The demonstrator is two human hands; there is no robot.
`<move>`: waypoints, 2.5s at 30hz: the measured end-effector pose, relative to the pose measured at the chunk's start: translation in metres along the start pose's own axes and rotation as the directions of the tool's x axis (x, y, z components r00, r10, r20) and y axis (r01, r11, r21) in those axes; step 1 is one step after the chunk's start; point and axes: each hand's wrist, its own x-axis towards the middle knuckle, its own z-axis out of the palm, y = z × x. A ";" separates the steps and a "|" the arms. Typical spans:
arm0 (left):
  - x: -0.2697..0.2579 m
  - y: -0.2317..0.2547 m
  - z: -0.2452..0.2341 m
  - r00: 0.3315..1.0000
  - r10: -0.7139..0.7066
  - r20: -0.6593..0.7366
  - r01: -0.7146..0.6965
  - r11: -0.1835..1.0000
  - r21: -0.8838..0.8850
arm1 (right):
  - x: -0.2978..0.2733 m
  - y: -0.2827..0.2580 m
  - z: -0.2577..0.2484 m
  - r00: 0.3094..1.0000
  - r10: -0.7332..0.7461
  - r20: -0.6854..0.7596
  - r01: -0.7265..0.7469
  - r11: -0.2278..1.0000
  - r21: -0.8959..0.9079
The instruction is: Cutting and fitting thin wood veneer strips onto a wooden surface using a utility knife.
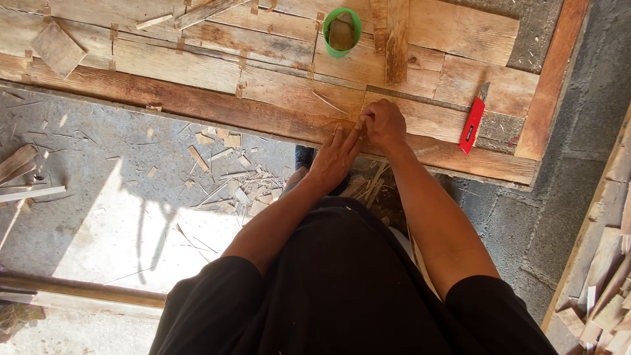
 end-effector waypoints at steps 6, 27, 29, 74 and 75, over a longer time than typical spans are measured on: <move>0.004 0.001 -0.005 0.996 0.003 0.092 -0.010 0.997 0.074 | 0.001 0.000 0.001 1.000 0.010 -0.011 -0.010 1.000 -0.004; 0.005 0.004 0.016 0.999 -0.048 -0.002 0.048 0.998 -0.028 | 0.000 -0.022 -0.009 0.986 0.153 -0.061 -0.149 0.987 0.056; 0.006 0.005 0.013 0.999 -0.046 0.007 0.046 0.999 -0.024 | 0.006 -0.005 0.001 0.987 0.152 -0.059 -0.146 0.985 0.093; -0.011 0.005 0.025 0.972 -0.192 -0.138 0.118 0.898 -0.423 | -0.017 0.011 0.007 0.969 -0.232 -0.084 0.227 0.972 -0.062; -0.009 0.005 0.028 0.972 -0.194 -0.133 0.122 0.899 -0.421 | -0.013 0.019 0.012 0.980 -0.190 -0.057 0.189 0.981 -0.035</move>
